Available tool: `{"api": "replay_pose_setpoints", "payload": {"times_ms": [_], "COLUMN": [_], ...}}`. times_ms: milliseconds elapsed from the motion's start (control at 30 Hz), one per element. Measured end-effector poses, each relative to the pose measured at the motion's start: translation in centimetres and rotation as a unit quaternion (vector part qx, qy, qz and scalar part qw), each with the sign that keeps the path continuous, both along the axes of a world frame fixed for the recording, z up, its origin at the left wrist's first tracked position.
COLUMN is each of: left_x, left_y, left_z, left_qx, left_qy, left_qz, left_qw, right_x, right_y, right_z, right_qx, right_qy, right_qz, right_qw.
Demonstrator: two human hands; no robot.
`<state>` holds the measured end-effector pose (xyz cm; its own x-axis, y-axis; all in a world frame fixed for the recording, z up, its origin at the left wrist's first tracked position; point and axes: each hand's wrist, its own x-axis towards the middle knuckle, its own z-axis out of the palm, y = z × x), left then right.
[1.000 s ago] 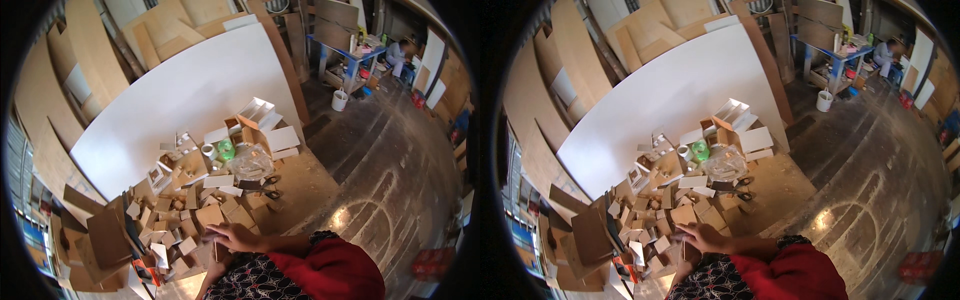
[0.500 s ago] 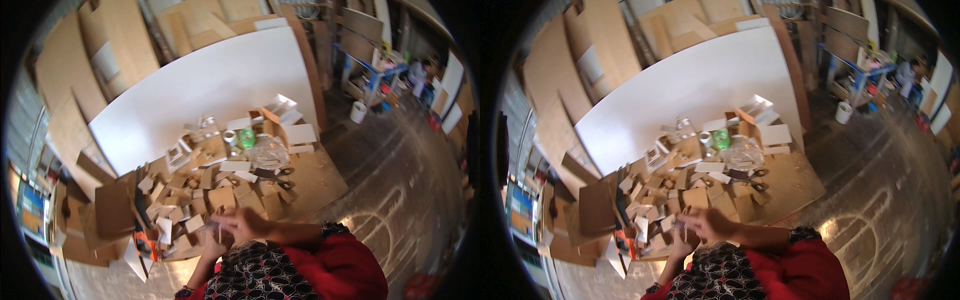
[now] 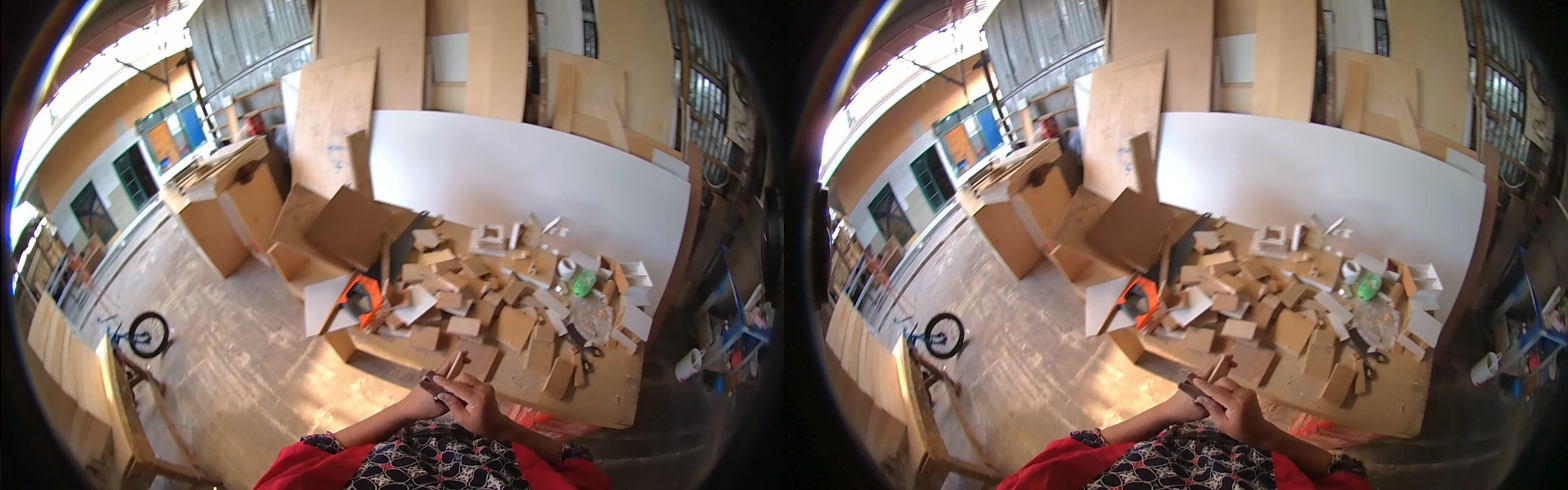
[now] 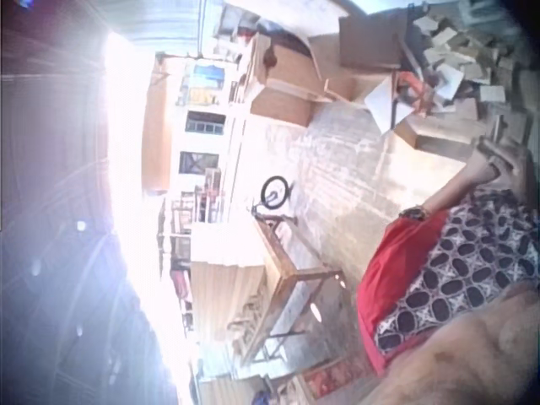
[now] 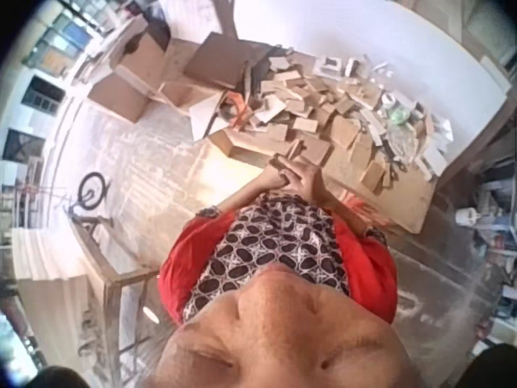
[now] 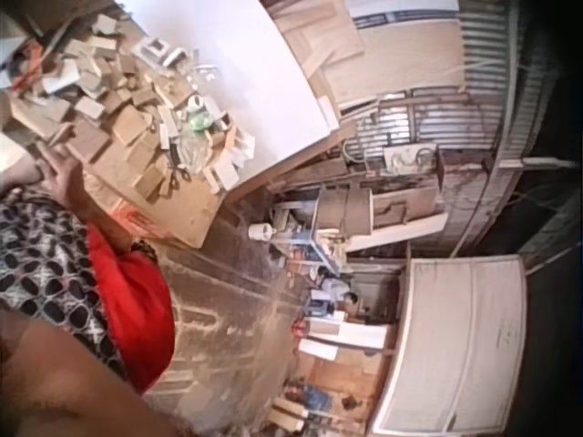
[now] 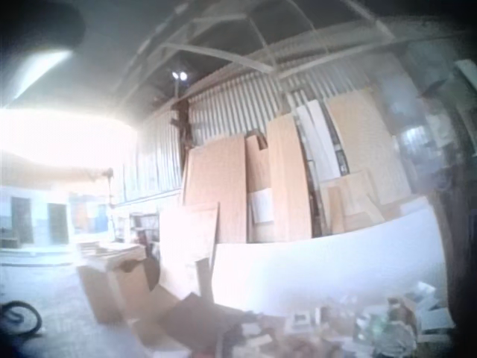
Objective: The person organizes small wooden pieces on a workbench, uses a hand saw to cut a small piece of wood, and sands the edges of several wooden components by hand.
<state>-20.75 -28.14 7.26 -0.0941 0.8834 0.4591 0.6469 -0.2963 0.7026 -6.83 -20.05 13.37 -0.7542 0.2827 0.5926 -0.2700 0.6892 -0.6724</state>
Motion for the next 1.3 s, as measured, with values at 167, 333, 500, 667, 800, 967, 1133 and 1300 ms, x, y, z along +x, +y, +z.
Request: {"api": "replay_pose_setpoints", "payload": {"times_ms": [167, 333, 500, 667, 800, 967, 1133, 1300], "left_x": [0.2, -1.1, 1.1, 0.6, 2.2, 2.2, 3.1, 2.7], "left_y": [-8.1, -12.2, -16.4, -17.4, -16.9, -15.7, -15.2, -13.2], "left_z": [4.7, 3.7, 2.8, 1.5, 2.5, -0.4, 0.6, 0.4], "left_qx": [-0.149, 0.021, -0.086, -0.050, -0.193, -0.024, -0.150, -0.032], "left_qy": [-0.221, -0.017, -0.222, -0.051, -0.247, -0.074, -0.247, -0.088], "left_qz": [0.080, 0.142, 0.125, 0.145, 0.081, 0.054, 0.025, 0.076], "left_qw": [0.961, 0.990, 0.963, 0.987, 0.946, 0.996, 0.957, 0.993], "right_x": [-5.6, -3.8, -5.1, -2.2, -3.1, 0.1, 0.0, 0.2], "right_y": [-1.0, -9.3, -9.3, -12.6, -9.9, -12.2, -10.1, -9.1], "right_z": [0.3, 1.5, 0.2, -0.4, -1.2, -2.5, -2.0, -3.9], "right_qx": [-0.003, 0.053, 0.022, 0.027, 0.020, 0.019, -0.009, 0.068], "right_qy": [0.054, 0.028, 0.043, -0.020, -0.004, 0.003, -0.028, 0.046], "right_qz": [-0.029, 0.127, 0.069, 0.143, -0.019, 0.103, -0.008, 0.059], "right_qw": [0.998, 0.990, 0.996, 0.989, 1.000, 0.995, 1.000, 0.995]}}
